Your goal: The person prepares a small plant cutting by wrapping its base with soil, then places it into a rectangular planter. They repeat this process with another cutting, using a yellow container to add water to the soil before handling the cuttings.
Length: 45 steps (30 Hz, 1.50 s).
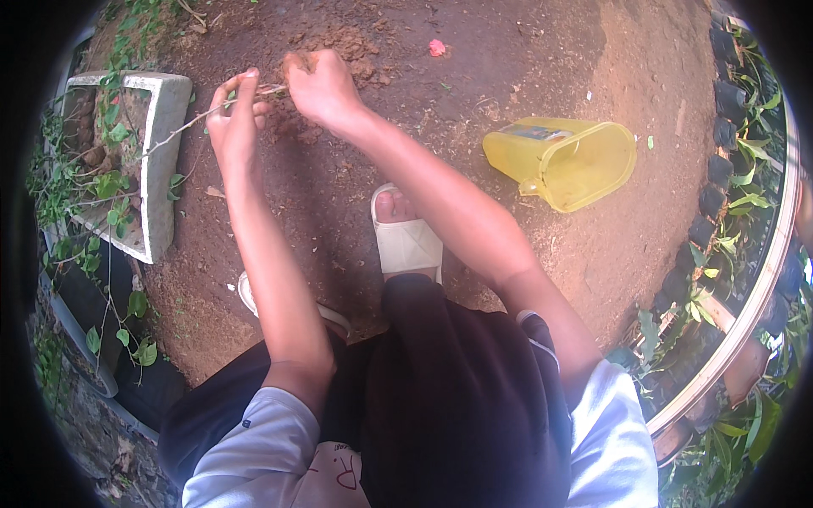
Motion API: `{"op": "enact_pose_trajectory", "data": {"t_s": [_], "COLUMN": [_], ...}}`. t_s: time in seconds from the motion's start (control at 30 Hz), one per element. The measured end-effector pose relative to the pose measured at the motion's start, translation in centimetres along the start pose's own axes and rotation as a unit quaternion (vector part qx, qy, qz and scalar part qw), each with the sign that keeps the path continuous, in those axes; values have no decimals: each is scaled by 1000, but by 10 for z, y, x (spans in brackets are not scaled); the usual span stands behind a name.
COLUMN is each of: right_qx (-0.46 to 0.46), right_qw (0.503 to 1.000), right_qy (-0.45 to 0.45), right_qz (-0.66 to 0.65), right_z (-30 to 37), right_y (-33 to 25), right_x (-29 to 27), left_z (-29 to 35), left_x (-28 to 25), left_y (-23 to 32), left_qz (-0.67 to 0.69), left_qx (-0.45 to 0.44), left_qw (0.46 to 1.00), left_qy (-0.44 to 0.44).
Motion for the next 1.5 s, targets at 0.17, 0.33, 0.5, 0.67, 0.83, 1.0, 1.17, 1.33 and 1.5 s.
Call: {"op": "enact_pose_trajectory", "data": {"t_s": [0.17,0.33,0.5,0.67,0.83,1.0,1.17,1.33,1.5], "right_qx": [38,62,78,57,61,4,-33,-80,-49], "right_qw": [999,961,949,921,912,898,937,973,997], "right_qy": [-30,-138,-153,-232,-216,-279,-272,-172,-49], "right_qz": [-3,-231,-263,-308,-344,-341,-217,-131,-36], "right_z": [2,3,8,0,7,4,9,10,19], "right_y": [1,3,6,22,13,15,14,12,0], "right_x": [-3,-6,-18,-20,-21,-23,-21,-12,-6], "left_z": [-4,-8,-5,-3,1,4,6,2,1], "left_x": [-6,-9,-6,0,3,12,12,11,9], "left_y": [-9,-11,-6,-6,-1,-2,-1,-5,-6], "left_qz": [289,230,158,165,151,128,107,128,155], "left_qx": [-25,30,65,80,95,122,103,115,113], "left_qw": [957,973,984,983,983,983,986,982,978], "left_qy": [-30,4,43,30,42,56,79,76,81]}}
Point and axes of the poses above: each hand's wrist, its own z-axis away from the middle knuckle, its own x-axis out of the palm, y = z × x, the point moved 3 cm from there along -z, towards the middle knuckle, and after that the axes turned 2 degrees about x, right-handed, at the moved point
